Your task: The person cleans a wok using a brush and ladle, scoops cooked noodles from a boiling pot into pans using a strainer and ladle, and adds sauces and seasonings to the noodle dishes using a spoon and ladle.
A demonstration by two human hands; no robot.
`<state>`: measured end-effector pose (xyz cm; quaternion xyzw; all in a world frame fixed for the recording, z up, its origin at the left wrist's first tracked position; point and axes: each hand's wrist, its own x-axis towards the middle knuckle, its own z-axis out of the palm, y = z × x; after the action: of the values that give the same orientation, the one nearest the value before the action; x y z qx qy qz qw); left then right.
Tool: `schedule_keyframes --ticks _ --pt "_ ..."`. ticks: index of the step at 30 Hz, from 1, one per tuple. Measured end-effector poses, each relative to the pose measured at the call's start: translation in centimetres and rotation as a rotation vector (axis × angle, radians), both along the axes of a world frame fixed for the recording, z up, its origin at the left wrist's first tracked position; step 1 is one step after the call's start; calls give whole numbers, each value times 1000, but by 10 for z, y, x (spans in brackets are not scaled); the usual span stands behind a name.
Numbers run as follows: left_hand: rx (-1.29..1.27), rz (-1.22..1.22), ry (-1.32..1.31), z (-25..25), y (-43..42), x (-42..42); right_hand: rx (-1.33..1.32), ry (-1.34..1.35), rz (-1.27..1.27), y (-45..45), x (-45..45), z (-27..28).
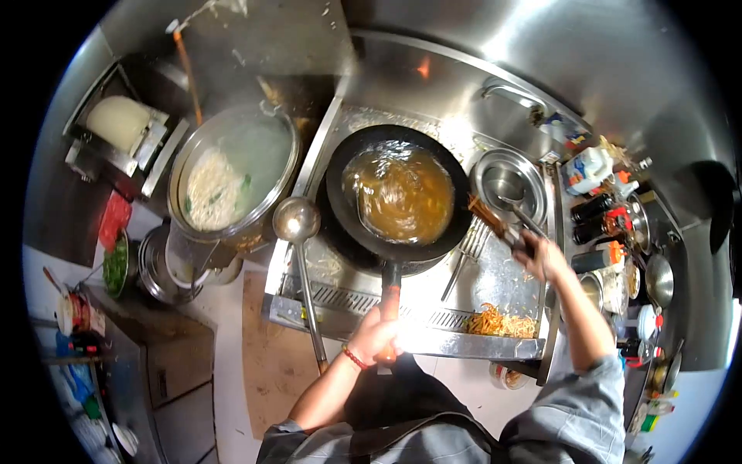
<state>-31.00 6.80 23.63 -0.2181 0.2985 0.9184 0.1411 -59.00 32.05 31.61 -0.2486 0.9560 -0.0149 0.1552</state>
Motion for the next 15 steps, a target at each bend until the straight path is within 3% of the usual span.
schedule_keyframes --ticks 3,4,6,8,12,15 --pt "-81 -33 27 4 1 3 -373 -108 -309 47 83 -2" --pt "-113 -71 35 -5 -2 6 -610 -131 -373 75 104 -32" --pt "-164 -44 36 2 0 7 -796 -319 -736 80 159 -24" --pt "-186 -67 18 4 1 7 -971 -417 -859 78 199 -18" --pt "-292 -132 27 4 4 14 -1119 -513 -899 67 237 -19" --pt "-345 -116 25 6 10 17 -1087 -477 -719 44 231 -26"
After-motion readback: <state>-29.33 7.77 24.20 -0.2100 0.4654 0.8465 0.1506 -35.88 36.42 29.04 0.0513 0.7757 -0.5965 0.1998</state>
